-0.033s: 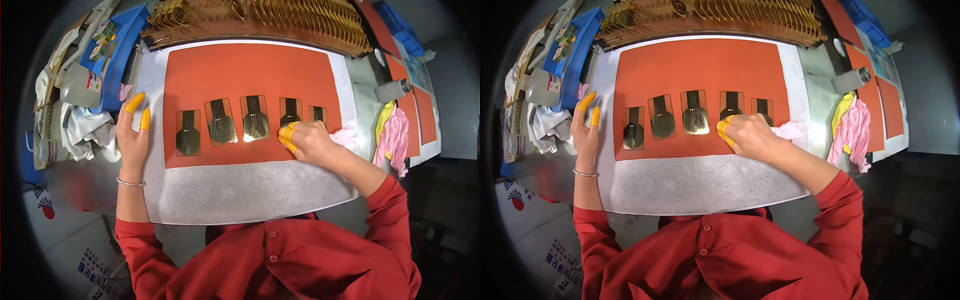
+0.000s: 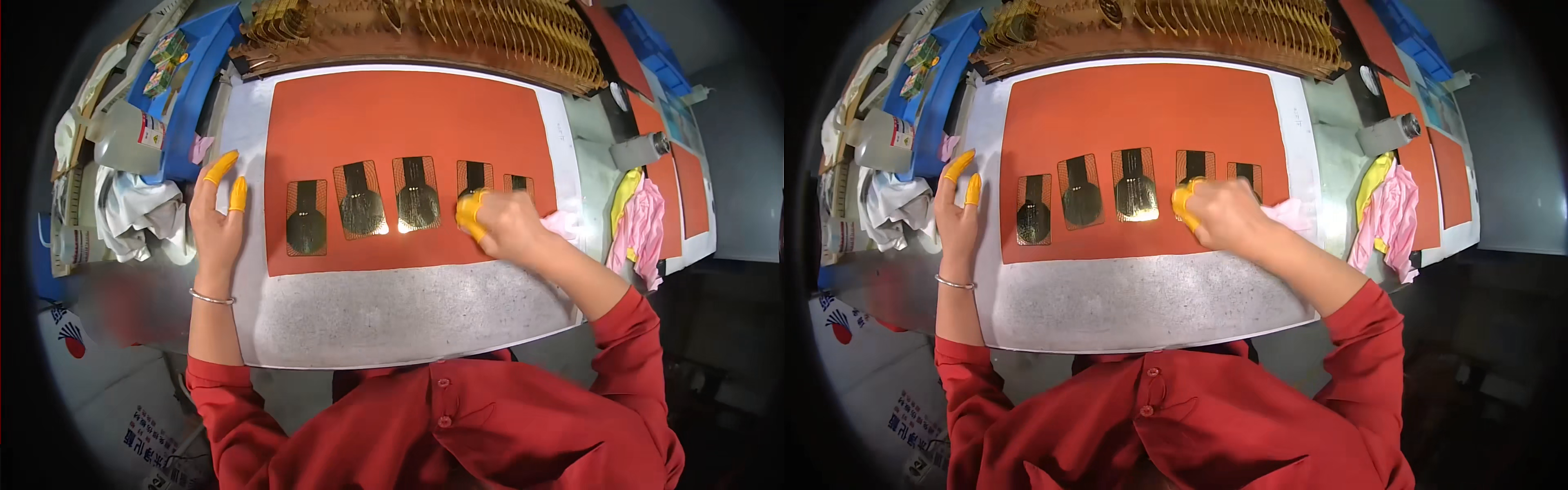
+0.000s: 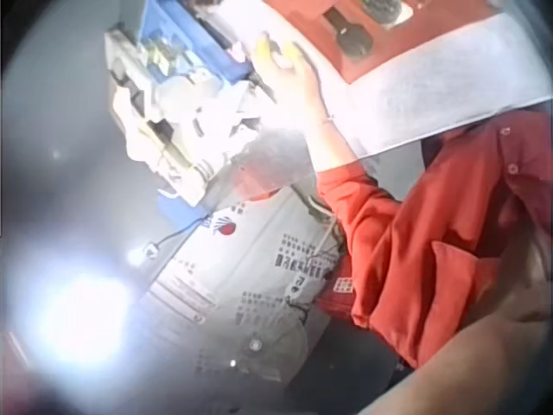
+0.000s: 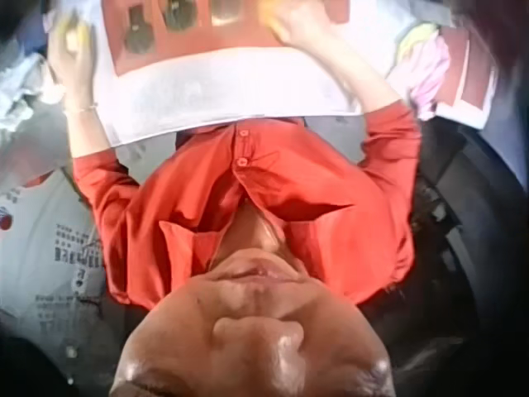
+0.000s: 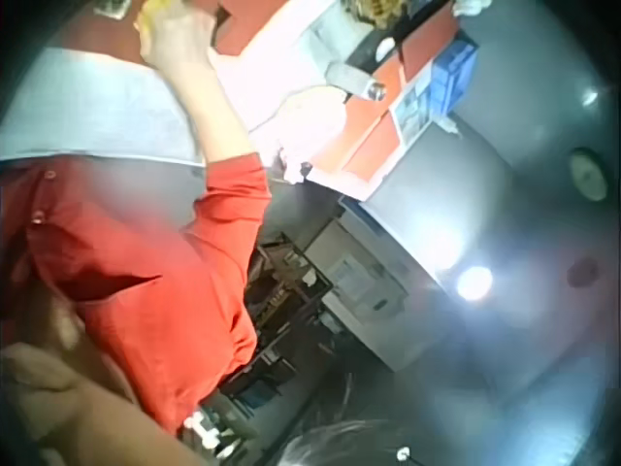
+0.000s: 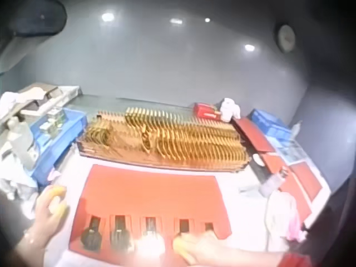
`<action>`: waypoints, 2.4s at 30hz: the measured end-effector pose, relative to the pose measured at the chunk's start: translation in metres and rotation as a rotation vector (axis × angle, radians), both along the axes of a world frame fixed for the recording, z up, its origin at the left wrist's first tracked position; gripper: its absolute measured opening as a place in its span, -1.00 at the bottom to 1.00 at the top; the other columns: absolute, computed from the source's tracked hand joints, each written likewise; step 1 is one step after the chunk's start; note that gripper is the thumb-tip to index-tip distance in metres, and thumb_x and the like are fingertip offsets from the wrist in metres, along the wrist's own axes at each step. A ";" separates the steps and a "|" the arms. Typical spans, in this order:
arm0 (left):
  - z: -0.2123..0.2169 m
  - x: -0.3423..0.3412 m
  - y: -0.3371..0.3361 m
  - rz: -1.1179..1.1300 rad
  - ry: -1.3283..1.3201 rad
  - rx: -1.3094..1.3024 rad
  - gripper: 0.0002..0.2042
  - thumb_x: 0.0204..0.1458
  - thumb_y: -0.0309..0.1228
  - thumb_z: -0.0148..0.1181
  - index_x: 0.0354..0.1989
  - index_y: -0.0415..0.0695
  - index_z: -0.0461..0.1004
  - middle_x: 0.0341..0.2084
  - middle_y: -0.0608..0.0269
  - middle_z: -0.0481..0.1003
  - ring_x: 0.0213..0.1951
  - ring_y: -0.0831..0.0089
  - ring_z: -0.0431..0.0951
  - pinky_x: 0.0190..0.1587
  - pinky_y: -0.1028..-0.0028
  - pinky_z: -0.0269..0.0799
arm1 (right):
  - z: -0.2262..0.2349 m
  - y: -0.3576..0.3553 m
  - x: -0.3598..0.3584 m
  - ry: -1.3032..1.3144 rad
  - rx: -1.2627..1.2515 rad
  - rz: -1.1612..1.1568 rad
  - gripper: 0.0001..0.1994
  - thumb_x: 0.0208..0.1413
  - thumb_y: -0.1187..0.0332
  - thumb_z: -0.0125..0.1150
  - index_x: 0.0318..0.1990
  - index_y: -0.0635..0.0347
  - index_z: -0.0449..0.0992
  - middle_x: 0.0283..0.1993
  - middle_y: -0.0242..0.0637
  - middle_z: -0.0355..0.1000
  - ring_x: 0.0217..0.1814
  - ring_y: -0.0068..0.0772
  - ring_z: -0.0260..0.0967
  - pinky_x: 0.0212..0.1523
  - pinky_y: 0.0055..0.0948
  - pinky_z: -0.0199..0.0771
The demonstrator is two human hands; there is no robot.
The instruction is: The person cleans several gold-colored medals arranged on a red mat using a yellow cloth. They wipe each medal individually, occasionally picking up a bottle to apply liquid to the cloth before continuing to rub the surfaces of the medals.
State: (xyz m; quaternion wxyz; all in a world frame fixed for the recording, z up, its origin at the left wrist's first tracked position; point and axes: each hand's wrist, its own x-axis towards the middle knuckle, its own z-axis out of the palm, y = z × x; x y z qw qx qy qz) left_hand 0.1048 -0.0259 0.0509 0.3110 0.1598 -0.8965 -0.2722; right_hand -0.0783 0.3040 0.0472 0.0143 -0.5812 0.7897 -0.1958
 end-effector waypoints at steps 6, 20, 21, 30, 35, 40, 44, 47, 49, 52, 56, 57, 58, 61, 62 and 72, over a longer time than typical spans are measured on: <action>-0.009 0.001 -0.002 -0.106 -0.009 0.062 -0.73 -0.01 -0.57 0.08 -0.09 -0.27 0.43 -0.12 0.09 0.45 -0.04 0.27 0.42 0.04 0.44 0.25 | 0.003 -0.026 -0.061 0.081 0.093 -0.187 -0.89 -0.03 0.35 0.15 -0.38 0.18 0.45 -0.46 -0.14 0.40 -0.46 -0.07 0.37 -0.46 -0.22 0.36; -0.012 0.005 -0.001 -0.113 -0.011 0.105 -0.74 0.01 -0.55 0.07 -0.09 -0.29 0.42 -0.11 0.08 0.45 -0.03 0.28 0.42 0.05 0.44 0.24 | 0.007 0.016 0.015 0.090 0.084 -0.169 -0.90 -0.09 0.40 0.21 -0.40 0.19 0.48 -0.55 -0.22 0.38 -0.55 -0.17 0.37 -0.56 -0.26 0.35; -0.011 0.005 -0.001 -0.108 -0.009 0.102 -0.74 0.01 -0.55 0.07 -0.09 -0.30 0.42 -0.11 0.08 0.45 -0.03 0.28 0.43 0.05 0.45 0.24 | 0.008 0.018 0.020 0.081 0.084 -0.170 -0.91 -0.08 0.40 0.20 -0.40 0.19 0.48 -0.54 -0.21 0.38 -0.54 -0.17 0.37 -0.56 -0.26 0.35; -0.013 0.006 -0.008 -0.085 0.000 0.101 -0.74 0.02 -0.53 0.05 -0.08 -0.27 0.42 -0.12 0.09 0.45 -0.04 0.30 0.43 0.04 0.46 0.24 | 0.005 0.020 0.018 0.079 0.061 -0.230 -0.92 -0.11 0.44 0.20 -0.40 0.19 0.49 -0.55 -0.19 0.37 -0.53 -0.12 0.37 -0.54 -0.26 0.35; -0.016 0.007 -0.007 -0.071 0.007 0.102 -0.73 0.01 -0.52 0.07 -0.08 -0.27 0.42 -0.12 0.10 0.45 -0.04 0.31 0.42 0.05 0.47 0.23 | 0.002 0.019 0.016 0.102 0.067 -0.180 -0.91 -0.13 0.44 0.21 -0.40 0.17 0.49 -0.56 -0.21 0.36 -0.53 -0.14 0.37 -0.54 -0.26 0.35; -0.007 0.005 0.000 -0.055 -0.013 0.133 -0.74 0.00 -0.54 0.07 -0.09 -0.28 0.42 -0.11 0.09 0.44 -0.02 0.29 0.42 0.06 0.46 0.23 | -0.001 0.017 0.003 0.084 0.085 -0.160 -0.94 -0.10 0.41 0.19 -0.42 0.14 0.49 -0.54 -0.19 0.37 -0.50 -0.11 0.38 -0.51 -0.26 0.36; -0.009 0.003 0.000 -0.059 -0.058 0.164 -0.73 0.00 -0.57 0.07 -0.09 -0.28 0.42 -0.11 0.09 0.45 -0.02 0.29 0.42 0.05 0.46 0.24 | 0.002 -0.014 -0.050 0.143 0.056 -0.280 -0.90 -0.04 0.37 0.17 -0.38 0.18 0.48 -0.50 -0.14 0.39 -0.46 -0.06 0.38 -0.45 -0.19 0.36; -0.012 0.009 -0.003 -0.048 -0.022 0.144 -0.73 -0.01 -0.58 0.07 -0.08 -0.27 0.42 -0.11 0.08 0.44 -0.02 0.29 0.42 0.05 0.45 0.24 | -0.002 -0.018 -0.057 0.078 0.050 -0.277 -0.90 -0.01 0.37 0.15 -0.37 0.19 0.48 -0.49 -0.13 0.39 -0.44 -0.04 0.38 -0.43 -0.19 0.37; -0.011 0.009 -0.006 -0.034 -0.017 0.152 -0.73 -0.01 -0.58 0.09 -0.08 -0.28 0.42 -0.11 0.08 0.44 -0.02 0.29 0.42 0.05 0.45 0.24 | 0.000 -0.022 -0.058 0.059 0.073 -0.287 -0.90 0.00 0.37 0.14 -0.37 0.19 0.48 -0.49 -0.13 0.40 -0.44 -0.04 0.38 -0.42 -0.21 0.37; -0.008 0.006 -0.003 -0.032 -0.051 0.184 -0.74 -0.02 -0.57 0.10 -0.11 -0.28 0.43 -0.11 0.08 0.44 -0.04 0.28 0.43 0.03 0.47 0.25 | 0.013 -0.029 -0.031 -0.034 0.044 -0.086 -0.89 -0.04 0.37 0.17 -0.36 0.16 0.49 -0.49 -0.18 0.40 -0.47 -0.11 0.38 -0.45 -0.24 0.38; -0.006 0.006 0.000 -0.056 -0.071 0.138 -0.74 -0.04 -0.58 0.10 -0.12 -0.26 0.43 -0.12 0.09 0.44 -0.06 0.22 0.44 0.01 0.44 0.27 | 0.011 -0.043 0.010 -0.027 0.081 0.167 -0.88 -0.10 0.41 0.18 -0.35 0.16 0.50 -0.52 -0.23 0.39 -0.51 -0.19 0.36 -0.53 -0.26 0.36; -0.005 0.006 0.000 -0.062 -0.062 0.119 -0.74 -0.04 -0.58 0.10 -0.12 -0.26 0.43 -0.11 0.09 0.44 -0.06 0.21 0.44 0.02 0.44 0.28 | 0.009 -0.048 0.005 0.005 0.068 0.128 -0.89 -0.10 0.42 0.19 -0.36 0.15 0.51 -0.51 -0.24 0.39 -0.52 -0.21 0.37 -0.53 -0.28 0.36; -0.005 0.008 0.000 -0.065 -0.052 0.099 -0.74 -0.04 -0.59 0.09 -0.12 -0.26 0.43 -0.11 0.10 0.44 -0.06 0.21 0.44 0.02 0.43 0.28 | 0.008 -0.057 -0.006 0.039 0.054 0.092 -0.89 -0.11 0.43 0.19 -0.36 0.15 0.51 -0.51 -0.25 0.40 -0.52 -0.22 0.37 -0.54 -0.29 0.36; -0.008 0.006 -0.003 -0.071 -0.057 0.144 -0.73 -0.05 -0.58 0.10 -0.12 -0.24 0.43 -0.11 0.11 0.44 -0.05 0.21 0.43 0.02 0.42 0.28 | 0.007 -0.063 -0.016 0.048 0.085 0.083 -0.87 -0.13 0.44 0.22 -0.35 0.12 0.52 -0.50 -0.28 0.41 -0.54 -0.25 0.37 -0.53 -0.33 0.39; -0.008 0.008 -0.005 -0.074 -0.043 0.125 -0.73 -0.03 -0.58 0.09 -0.10 -0.25 0.43 -0.11 0.11 0.44 -0.05 0.24 0.43 0.02 0.43 0.27 | 0.005 -0.057 -0.008 0.039 0.066 0.135 -0.87 -0.13 0.44 0.22 -0.35 0.12 0.52 -0.50 -0.28 0.42 -0.53 -0.26 0.38 -0.52 -0.33 0.39; -0.015 0.009 -0.007 -0.135 -0.021 0.123 -0.72 -0.01 -0.59 0.07 -0.08 -0.27 0.42 -0.08 0.10 0.43 -0.02 0.30 0.42 0.05 0.46 0.24 | 0.003 -0.069 -0.018 0.091 0.095 0.151 -0.92 -0.11 0.40 0.20 -0.41 0.13 0.50 -0.52 -0.24 0.41 -0.52 -0.17 0.38 -0.53 -0.26 0.37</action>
